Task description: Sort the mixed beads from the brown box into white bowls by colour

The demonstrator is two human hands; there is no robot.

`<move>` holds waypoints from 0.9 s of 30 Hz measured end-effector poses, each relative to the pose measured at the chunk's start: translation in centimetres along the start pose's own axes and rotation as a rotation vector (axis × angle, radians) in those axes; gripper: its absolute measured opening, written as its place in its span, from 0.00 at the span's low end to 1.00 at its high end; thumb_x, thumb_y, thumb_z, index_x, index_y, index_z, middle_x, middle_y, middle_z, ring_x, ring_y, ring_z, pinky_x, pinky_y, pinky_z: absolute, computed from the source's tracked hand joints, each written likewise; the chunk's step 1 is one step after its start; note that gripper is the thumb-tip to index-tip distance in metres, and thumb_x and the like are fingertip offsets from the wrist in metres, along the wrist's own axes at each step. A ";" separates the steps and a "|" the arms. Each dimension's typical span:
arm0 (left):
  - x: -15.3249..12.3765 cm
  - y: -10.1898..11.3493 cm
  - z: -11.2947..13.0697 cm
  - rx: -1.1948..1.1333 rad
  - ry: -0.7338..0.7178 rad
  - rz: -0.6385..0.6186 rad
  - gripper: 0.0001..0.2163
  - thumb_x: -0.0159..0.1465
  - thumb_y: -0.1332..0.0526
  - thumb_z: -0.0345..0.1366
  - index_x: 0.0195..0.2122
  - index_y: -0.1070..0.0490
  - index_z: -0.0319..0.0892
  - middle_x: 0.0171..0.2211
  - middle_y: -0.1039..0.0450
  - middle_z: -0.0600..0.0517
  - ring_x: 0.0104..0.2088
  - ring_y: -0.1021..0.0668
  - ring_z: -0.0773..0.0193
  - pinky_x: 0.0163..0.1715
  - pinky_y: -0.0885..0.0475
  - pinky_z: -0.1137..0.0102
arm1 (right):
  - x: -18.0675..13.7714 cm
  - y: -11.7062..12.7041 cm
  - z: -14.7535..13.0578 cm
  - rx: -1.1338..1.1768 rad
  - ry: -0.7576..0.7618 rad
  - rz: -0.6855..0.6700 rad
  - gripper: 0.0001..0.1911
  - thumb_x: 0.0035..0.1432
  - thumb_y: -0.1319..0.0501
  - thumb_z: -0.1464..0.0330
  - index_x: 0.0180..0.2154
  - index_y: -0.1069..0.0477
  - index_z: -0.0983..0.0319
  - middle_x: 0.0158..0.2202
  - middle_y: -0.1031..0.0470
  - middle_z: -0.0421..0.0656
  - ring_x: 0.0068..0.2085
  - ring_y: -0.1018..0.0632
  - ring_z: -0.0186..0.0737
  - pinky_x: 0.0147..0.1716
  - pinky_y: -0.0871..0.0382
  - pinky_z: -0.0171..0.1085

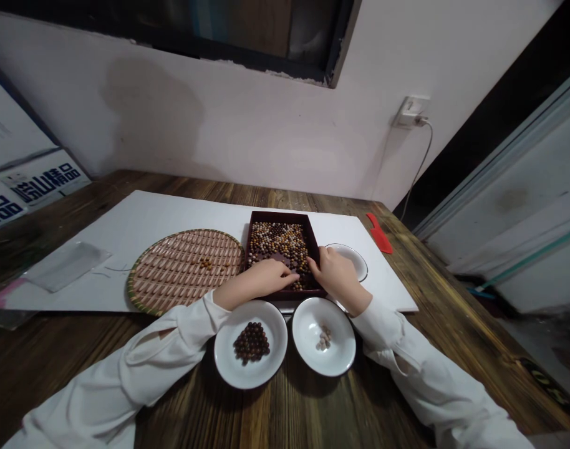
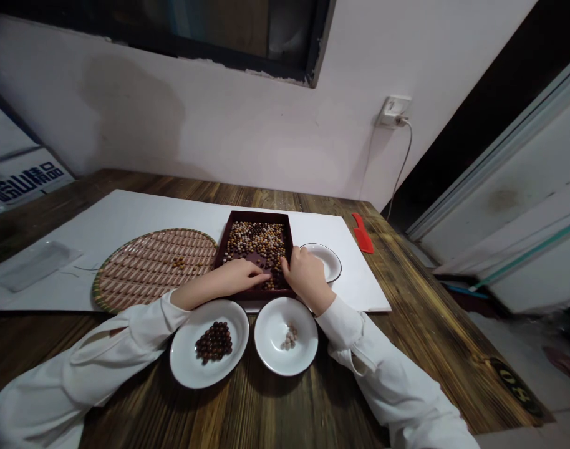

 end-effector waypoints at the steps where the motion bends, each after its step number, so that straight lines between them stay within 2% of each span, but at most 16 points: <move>1: 0.1 -0.2 0.0 -0.034 -0.008 -0.028 0.22 0.66 0.50 0.49 0.26 0.25 0.40 0.24 0.27 0.50 0.23 0.30 0.65 0.26 0.43 0.69 | 0.0 0.0 0.0 0.001 0.000 -0.003 0.17 0.68 0.51 0.58 0.45 0.35 0.65 0.42 0.25 0.50 0.40 0.21 0.44 0.28 0.37 0.35; 5: 0.3 -0.5 -0.1 -0.111 -0.006 -0.108 0.21 0.66 0.48 0.47 0.22 0.28 0.39 0.20 0.31 0.52 0.20 0.34 0.68 0.24 0.43 0.69 | 0.1 -0.1 0.0 -0.005 0.001 -0.006 0.18 0.68 0.52 0.57 0.46 0.35 0.65 0.43 0.25 0.51 0.40 0.21 0.44 0.29 0.37 0.35; 8: 0.3 -0.7 -0.1 -0.144 0.019 -0.166 0.21 0.65 0.48 0.47 0.23 0.28 0.39 0.21 0.31 0.52 0.21 0.34 0.68 0.24 0.43 0.70 | 0.0 0.0 0.1 -0.003 -0.004 -0.006 0.18 0.68 0.52 0.57 0.45 0.35 0.65 0.43 0.25 0.51 0.40 0.21 0.44 0.29 0.37 0.35; 14: 0.3 -1.1 -0.1 -0.292 -0.049 -0.291 0.14 0.64 0.46 0.43 0.32 0.25 0.39 0.30 0.26 0.52 0.29 0.29 0.67 0.31 0.38 0.72 | 0.0 0.0 0.0 0.008 -0.006 0.000 0.18 0.68 0.52 0.58 0.45 0.35 0.65 0.42 0.25 0.50 0.40 0.21 0.44 0.29 0.37 0.35; 17: 0.4 -1.2 -0.5 -0.407 -0.061 -0.341 0.14 0.63 0.43 0.45 0.36 0.25 0.40 0.30 0.27 0.53 0.29 0.30 0.68 0.30 0.38 0.73 | 0.0 0.0 0.1 0.008 -0.005 0.001 0.18 0.68 0.51 0.58 0.45 0.35 0.65 0.42 0.25 0.50 0.40 0.21 0.45 0.29 0.37 0.36; 21: 0.2 -1.2 -0.7 -0.541 -0.069 -0.355 0.17 0.61 0.42 0.49 0.37 0.24 0.40 0.28 0.30 0.54 0.27 0.32 0.68 0.26 0.40 0.73 | 0.1 0.0 0.1 0.002 -0.004 0.007 0.18 0.68 0.51 0.58 0.45 0.34 0.65 0.41 0.25 0.50 0.39 0.21 0.45 0.29 0.37 0.35; 27: -0.3 -0.7 -0.1 -0.621 -0.004 -0.348 0.15 0.63 0.44 0.45 0.36 0.23 0.41 0.27 0.32 0.54 0.27 0.33 0.68 0.26 0.41 0.73 | 0.0 -0.1 0.0 0.002 -0.008 -0.003 0.18 0.68 0.52 0.58 0.46 0.35 0.65 0.43 0.25 0.51 0.40 0.21 0.44 0.30 0.37 0.35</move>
Point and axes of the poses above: each hand's wrist, its own x-axis towards the middle knuckle, its own y-axis out of the back of the hand, z = x × y, the point moved 6 cm from there along x, towards the middle knuckle
